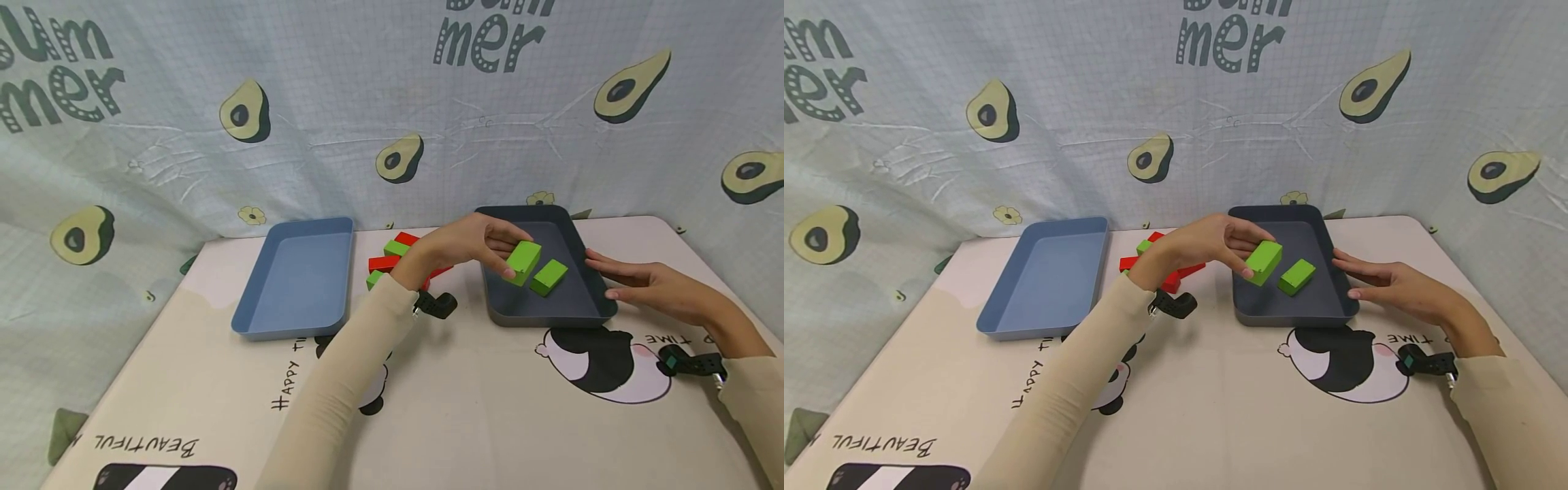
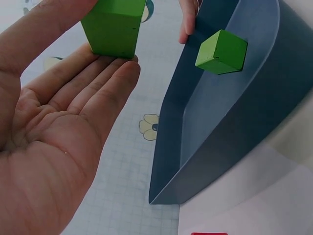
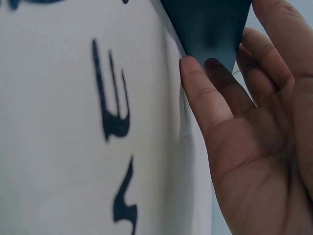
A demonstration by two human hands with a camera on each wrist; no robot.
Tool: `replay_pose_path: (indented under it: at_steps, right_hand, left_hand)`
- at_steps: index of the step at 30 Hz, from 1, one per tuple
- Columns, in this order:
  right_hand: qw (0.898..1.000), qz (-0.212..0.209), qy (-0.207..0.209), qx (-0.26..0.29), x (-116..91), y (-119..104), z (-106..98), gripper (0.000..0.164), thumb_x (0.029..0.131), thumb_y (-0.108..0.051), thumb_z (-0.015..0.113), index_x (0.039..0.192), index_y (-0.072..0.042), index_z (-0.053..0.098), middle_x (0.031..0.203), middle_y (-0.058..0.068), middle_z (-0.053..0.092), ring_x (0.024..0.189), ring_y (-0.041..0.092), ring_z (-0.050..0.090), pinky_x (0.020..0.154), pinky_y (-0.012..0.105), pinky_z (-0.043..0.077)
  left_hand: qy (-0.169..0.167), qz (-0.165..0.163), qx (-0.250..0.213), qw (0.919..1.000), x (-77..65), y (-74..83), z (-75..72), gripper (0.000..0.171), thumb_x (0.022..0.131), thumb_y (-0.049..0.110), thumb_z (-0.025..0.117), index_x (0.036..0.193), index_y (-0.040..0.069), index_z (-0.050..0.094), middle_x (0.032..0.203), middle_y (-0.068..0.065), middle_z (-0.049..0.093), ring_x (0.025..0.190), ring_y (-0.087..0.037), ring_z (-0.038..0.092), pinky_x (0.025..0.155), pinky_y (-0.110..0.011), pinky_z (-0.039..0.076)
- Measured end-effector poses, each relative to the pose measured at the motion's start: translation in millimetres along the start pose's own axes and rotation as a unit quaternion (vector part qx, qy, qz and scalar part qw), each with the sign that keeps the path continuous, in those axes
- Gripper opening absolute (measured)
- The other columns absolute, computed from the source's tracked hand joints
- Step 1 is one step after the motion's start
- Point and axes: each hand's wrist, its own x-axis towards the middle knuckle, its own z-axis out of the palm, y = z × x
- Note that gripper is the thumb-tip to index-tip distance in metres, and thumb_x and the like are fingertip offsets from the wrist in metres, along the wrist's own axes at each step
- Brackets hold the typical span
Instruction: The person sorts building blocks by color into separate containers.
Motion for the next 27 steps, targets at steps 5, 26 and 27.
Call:
replay_pose_path:
  at_steps: [5,26,27]
  right_hand:
    - [1.0,0.003,0.002,-0.008,1,0,0,0.063,0.099,-0.016,0.068,0.156,-0.017,0.043,0.166,-0.015,0.025,0.131,-0.026,0.023,0.094,0.001,0.035]
    - [1.0,-0.005,0.0,0.013,1,0,0,0.062,0.099,-0.013,0.067,0.156,-0.012,0.043,0.165,-0.017,0.026,0.131,-0.026,0.024,0.095,0.001,0.035]
    - [1.0,-0.004,0.001,0.014,1,0,0,0.062,0.099,-0.013,0.067,0.156,-0.012,0.043,0.165,-0.018,0.026,0.131,-0.027,0.024,0.095,0.001,0.035]
  left_hand:
    - [-0.003,-0.004,0.005,1.0,3.4,0.2,-1.0,0.062,0.08,-0.007,0.082,0.138,0.0,0.061,0.133,-0.008,0.067,0.119,-0.014,0.065,0.101,-0.025,0.053]
    - [0.006,0.011,-0.02,0.9997,22.8,-14.5,-13.7,0.065,0.077,-0.019,0.077,0.138,-0.002,0.059,0.142,-0.011,0.06,0.126,-0.015,0.06,0.103,-0.026,0.051]
    - [0.007,0.011,-0.022,0.9997,23.5,-15.0,-14.1,0.066,0.077,-0.02,0.077,0.138,-0.002,0.059,0.143,-0.01,0.06,0.126,-0.015,0.06,0.103,-0.027,0.052]
